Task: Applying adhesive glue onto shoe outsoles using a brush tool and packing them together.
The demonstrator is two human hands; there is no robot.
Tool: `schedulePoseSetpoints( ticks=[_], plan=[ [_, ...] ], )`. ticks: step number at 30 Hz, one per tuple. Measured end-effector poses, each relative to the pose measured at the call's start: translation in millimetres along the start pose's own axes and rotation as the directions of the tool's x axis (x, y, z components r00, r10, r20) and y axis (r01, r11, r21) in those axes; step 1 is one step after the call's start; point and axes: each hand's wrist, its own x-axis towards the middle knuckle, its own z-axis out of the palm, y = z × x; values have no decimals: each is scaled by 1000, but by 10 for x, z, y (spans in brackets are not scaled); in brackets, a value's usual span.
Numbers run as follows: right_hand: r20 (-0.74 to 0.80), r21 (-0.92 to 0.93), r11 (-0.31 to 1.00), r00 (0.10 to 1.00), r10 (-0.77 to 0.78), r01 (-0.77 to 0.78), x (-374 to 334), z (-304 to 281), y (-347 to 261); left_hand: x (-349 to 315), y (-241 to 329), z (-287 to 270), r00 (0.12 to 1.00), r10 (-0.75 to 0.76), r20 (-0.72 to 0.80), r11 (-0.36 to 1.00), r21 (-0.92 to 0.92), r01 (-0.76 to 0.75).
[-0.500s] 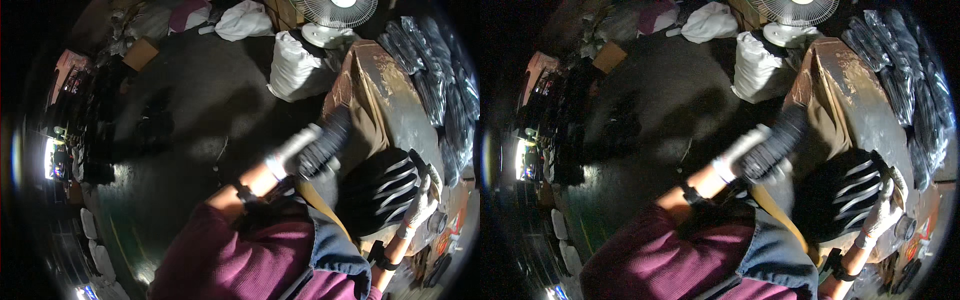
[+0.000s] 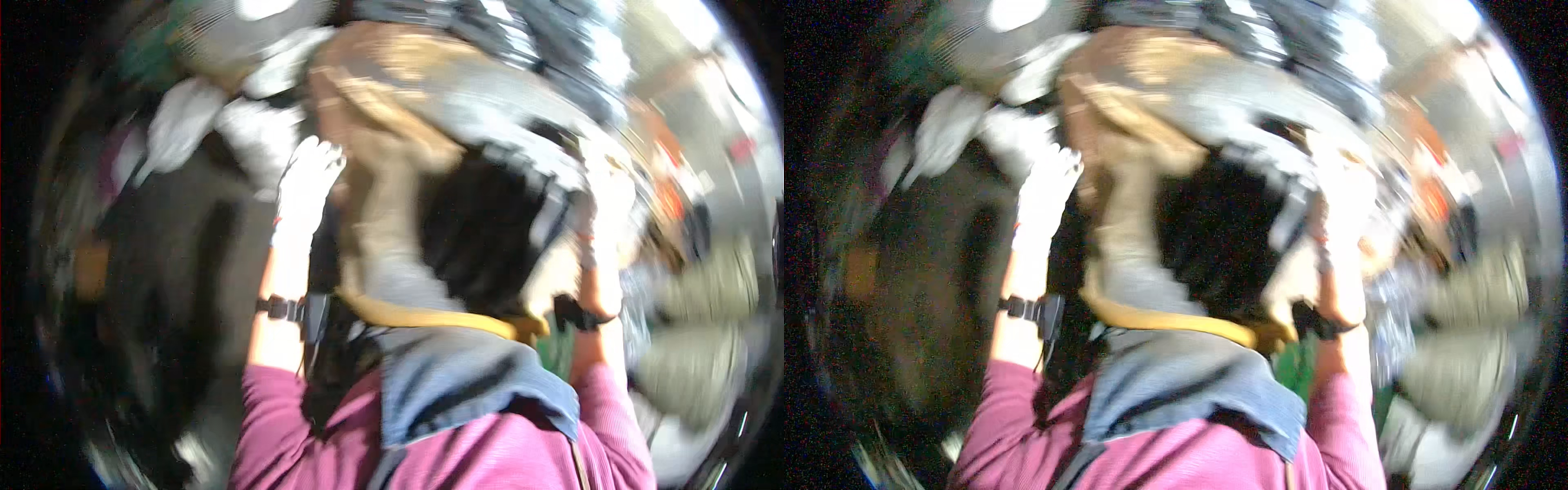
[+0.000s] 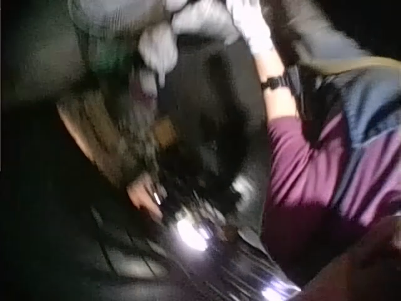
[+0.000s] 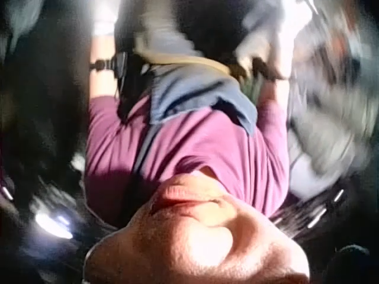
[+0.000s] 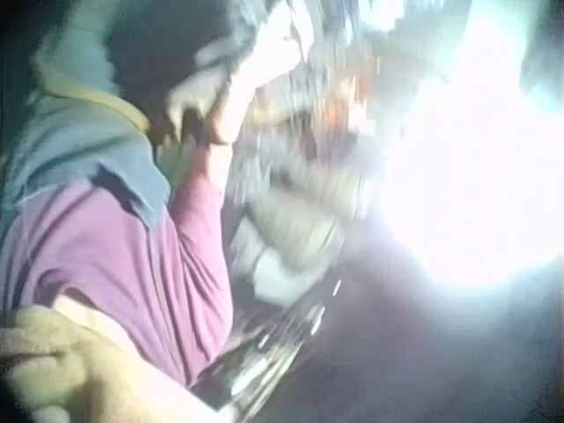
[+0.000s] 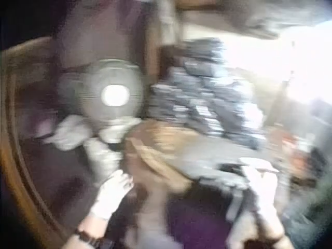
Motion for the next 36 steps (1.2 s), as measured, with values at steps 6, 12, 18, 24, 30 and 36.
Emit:
schedulePoseSetpoints(
  ticks=[6, 12, 18, 24, 30, 36],
  plan=[
    [-216, -212, 975, 969, -116, 69, 264, -546, 223, 254, -1163, 1583, 820, -571, -16, 563, 720, 406],
    [-294, 293, 953, 941, 169, -80, 113, -894, 848, 300, -1259, 1649, 711, -703, 5, 400, 830, 389],
    [-361, -20, 1000, 933, -6, -2, 109, -1182, 1363, 318, -1327, 1807, 741, -660, 123, 524, 783, 336],
    [-202, -676, 734, 943, -265, 62, 196, -1231, 2069, 340, -1121, 1913, 799, -593, 98, 517, 807, 284],
    [-215, 26, 972, 948, 234, -234, 460, -1016, 2003, 489, -439, 2215, 783, -110, 613, 276, 775, -568],
    [163, -735, 640, 974, -156, 225, 584, -810, 2542, 414, -908, 1844, 786, -467, 405, -66, 870, -488]
  ],
)
